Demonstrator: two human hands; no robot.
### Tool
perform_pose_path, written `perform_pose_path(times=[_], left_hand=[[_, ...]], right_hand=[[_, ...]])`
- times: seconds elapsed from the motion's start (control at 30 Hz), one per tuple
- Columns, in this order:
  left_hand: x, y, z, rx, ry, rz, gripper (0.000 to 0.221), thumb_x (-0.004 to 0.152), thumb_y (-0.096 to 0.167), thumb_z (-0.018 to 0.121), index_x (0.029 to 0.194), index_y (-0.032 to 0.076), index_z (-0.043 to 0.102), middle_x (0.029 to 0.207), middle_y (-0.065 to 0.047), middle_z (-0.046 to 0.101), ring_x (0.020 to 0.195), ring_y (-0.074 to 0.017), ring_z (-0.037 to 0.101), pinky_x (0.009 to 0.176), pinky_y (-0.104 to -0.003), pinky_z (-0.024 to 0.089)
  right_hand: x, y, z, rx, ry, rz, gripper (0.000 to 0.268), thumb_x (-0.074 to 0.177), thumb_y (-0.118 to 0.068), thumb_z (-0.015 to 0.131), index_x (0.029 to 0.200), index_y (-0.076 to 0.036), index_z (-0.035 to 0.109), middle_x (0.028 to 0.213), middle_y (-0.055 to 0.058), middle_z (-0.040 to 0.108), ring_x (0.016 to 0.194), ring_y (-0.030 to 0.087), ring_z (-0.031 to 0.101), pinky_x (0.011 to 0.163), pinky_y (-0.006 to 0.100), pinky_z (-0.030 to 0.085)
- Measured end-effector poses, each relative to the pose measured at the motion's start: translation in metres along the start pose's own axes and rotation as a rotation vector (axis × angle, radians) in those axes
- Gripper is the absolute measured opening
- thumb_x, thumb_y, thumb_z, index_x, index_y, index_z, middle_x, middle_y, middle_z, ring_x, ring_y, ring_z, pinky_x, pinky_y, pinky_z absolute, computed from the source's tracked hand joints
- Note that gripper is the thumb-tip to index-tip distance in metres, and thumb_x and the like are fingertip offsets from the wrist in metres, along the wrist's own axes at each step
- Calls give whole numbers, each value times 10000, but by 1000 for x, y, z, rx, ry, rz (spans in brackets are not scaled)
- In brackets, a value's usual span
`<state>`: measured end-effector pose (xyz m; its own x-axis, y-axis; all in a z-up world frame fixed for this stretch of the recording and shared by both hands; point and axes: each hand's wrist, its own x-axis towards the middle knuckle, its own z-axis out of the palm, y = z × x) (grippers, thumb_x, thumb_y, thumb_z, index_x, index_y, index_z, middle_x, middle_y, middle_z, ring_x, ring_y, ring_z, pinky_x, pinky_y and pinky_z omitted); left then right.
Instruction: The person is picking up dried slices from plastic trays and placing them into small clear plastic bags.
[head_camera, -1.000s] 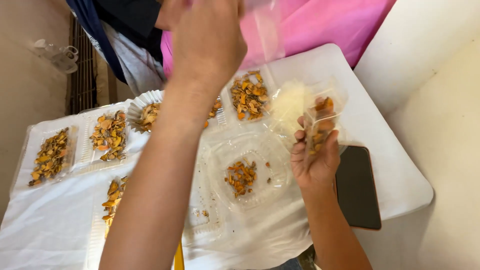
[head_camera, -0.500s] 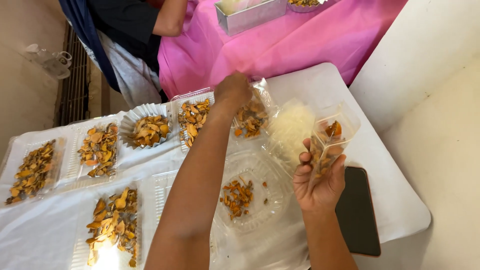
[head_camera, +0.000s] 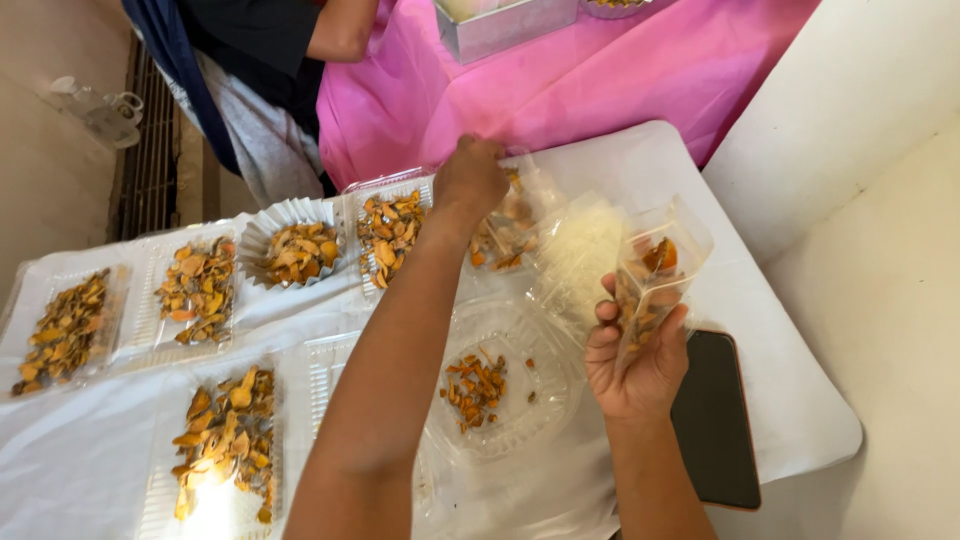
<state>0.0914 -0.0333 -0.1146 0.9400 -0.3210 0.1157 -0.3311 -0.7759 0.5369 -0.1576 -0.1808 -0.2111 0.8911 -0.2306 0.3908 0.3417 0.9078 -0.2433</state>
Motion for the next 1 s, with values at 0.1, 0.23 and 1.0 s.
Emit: perform_pose_path(times=[0.1, 0.23, 1.0], left_hand=[[-41, 9, -34, -45, 33, 46, 293, 961, 184, 554, 1202, 165, 720, 1239, -171, 616, 1171, -446, 655, 999, -569, 543], [-148, 23, -77, 40, -143, 92, 238, 957, 238, 516, 1060, 198, 727, 1088, -149, 712, 1082, -435, 690, 901, -566, 572], [-259, -14, -17, 470, -432, 424, 405, 940, 259, 666, 1273, 30, 664, 1160, -180, 626, 1103, -376, 640, 893, -454, 565]], right_hand=[[-1, -2, -2, 21, -4, 13, 598, 1050, -429, 552, 1388, 64, 544, 1436, 280, 584, 1138, 327, 701, 863, 281, 649], [-1, -3, -5, -8, 12, 51, 613, 1031, -438, 574, 1393, 56, 551, 1438, 271, 591, 1123, 324, 715, 858, 277, 654], [-6, 23, -13, -138, 17, 210, 500, 966, -417, 663, 1379, -153, 565, 1237, 252, 709, 1037, 378, 746, 844, 369, 664]])
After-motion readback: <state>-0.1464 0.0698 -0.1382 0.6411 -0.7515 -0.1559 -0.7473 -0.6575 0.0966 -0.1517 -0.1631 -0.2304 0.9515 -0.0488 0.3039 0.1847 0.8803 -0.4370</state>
